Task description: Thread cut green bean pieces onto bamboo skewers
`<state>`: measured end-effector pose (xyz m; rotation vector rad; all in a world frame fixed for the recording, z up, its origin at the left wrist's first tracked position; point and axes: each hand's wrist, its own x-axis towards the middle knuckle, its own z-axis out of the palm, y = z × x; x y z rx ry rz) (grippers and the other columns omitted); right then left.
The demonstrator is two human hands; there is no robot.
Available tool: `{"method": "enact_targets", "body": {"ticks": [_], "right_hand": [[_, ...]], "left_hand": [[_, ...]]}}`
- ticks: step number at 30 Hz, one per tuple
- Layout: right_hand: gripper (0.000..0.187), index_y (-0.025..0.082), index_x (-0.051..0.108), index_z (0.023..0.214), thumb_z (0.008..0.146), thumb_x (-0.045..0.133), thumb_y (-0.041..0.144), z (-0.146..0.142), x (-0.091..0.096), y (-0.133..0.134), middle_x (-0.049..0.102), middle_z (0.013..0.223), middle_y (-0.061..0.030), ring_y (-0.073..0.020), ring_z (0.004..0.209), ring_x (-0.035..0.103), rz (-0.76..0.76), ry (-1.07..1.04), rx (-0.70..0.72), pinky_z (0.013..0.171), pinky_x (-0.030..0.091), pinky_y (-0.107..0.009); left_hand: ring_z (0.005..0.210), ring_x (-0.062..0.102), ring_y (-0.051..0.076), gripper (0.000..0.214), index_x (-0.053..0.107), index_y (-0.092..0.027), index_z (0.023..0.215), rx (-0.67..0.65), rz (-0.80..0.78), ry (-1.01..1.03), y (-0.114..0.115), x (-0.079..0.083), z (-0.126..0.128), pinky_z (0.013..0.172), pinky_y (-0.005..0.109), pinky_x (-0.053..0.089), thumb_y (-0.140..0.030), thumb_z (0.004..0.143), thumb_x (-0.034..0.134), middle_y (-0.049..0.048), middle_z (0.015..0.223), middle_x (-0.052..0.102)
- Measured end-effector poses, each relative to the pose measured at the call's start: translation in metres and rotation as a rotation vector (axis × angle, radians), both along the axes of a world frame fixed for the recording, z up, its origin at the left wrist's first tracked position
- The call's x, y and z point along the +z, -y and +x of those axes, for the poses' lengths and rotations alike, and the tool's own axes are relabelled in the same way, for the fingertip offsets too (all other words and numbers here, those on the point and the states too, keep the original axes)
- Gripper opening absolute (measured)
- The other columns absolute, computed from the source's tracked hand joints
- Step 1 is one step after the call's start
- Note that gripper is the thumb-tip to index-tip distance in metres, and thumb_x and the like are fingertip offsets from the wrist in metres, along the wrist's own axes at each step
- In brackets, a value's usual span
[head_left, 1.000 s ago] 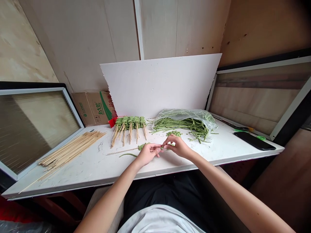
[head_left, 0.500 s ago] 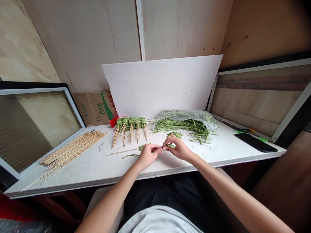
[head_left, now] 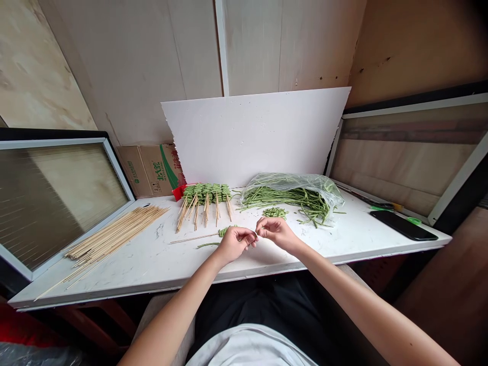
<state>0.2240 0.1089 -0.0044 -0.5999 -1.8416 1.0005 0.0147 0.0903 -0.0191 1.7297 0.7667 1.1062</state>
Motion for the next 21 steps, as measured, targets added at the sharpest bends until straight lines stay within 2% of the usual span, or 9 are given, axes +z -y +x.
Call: {"method": "enact_targets", "body": {"ticks": [3,6,8,14,18,21], "right_hand": [[0.035,0.02,0.079,0.092,0.093,0.07,0.054,0.015,-0.003,-0.014,0.075,0.089,-0.0091,-0.022,0.079,0.066,0.074,0.099,-0.193,0.069,0.052,-0.034],[0.036,0.019,0.082,0.101,0.101,0.058,0.047,0.033,-0.01,-0.03,0.076,0.088,-0.0106,-0.0243,0.082,0.064,0.246,0.283,-0.415,0.074,0.052,-0.038],[0.033,0.019,0.082,0.105,0.101,0.055,0.04,0.043,-0.018,-0.04,0.077,0.088,-0.0111,-0.0262,0.085,0.065,0.299,0.373,-0.488,0.077,0.053,-0.04],[0.021,0.021,0.082,0.09,0.094,0.067,0.035,0.058,-0.04,-0.05,0.079,0.088,-0.0116,-0.0306,0.094,0.065,0.39,0.564,-0.615,0.081,0.053,-0.041],[0.037,0.022,0.078,0.075,0.099,0.061,0.044,0.061,-0.039,-0.05,0.075,0.079,-0.0104,-0.0305,0.089,0.062,0.422,0.655,-0.577,0.082,0.05,-0.042],[0.049,0.021,0.077,0.074,0.104,0.05,0.049,0.062,-0.036,-0.05,0.074,0.078,-0.0112,-0.0309,0.091,0.061,0.368,0.661,-0.564,0.082,0.049,-0.041]], "left_hand": [[0.052,0.051,0.009,0.046,0.08,-0.011,0.094,0.034,-0.019,-0.025,0.0,0.0,0.0,0.054,0.024,0.045,-0.056,0.09,0.071,0.0092,0.076,0.074],[0.053,0.051,0.008,0.048,0.08,-0.011,0.096,0.054,-0.04,-0.034,-0.001,-0.002,0.0,0.054,0.023,0.044,-0.058,0.09,0.071,0.0087,0.077,0.074],[0.053,0.051,0.008,0.049,0.08,-0.011,0.096,0.05,-0.05,-0.034,-0.002,-0.004,0.0,0.055,0.023,0.045,-0.059,0.09,0.071,0.0095,0.08,0.075],[0.053,0.053,0.008,0.05,0.081,-0.011,0.097,0.037,-0.056,-0.045,-0.004,-0.007,0.0,0.054,0.023,0.046,-0.06,0.089,0.071,0.011,0.083,0.076],[0.054,0.054,0.008,0.049,0.081,-0.011,0.097,0.026,-0.056,-0.051,-0.006,-0.009,-0.001,0.055,0.023,0.048,-0.059,0.09,0.072,0.0112,0.083,0.076],[0.055,0.055,0.009,0.049,0.08,-0.01,0.099,0.022,-0.061,-0.063,-0.007,-0.01,-0.001,0.055,0.024,0.048,-0.058,0.089,0.072,0.0113,0.082,0.076]]}}
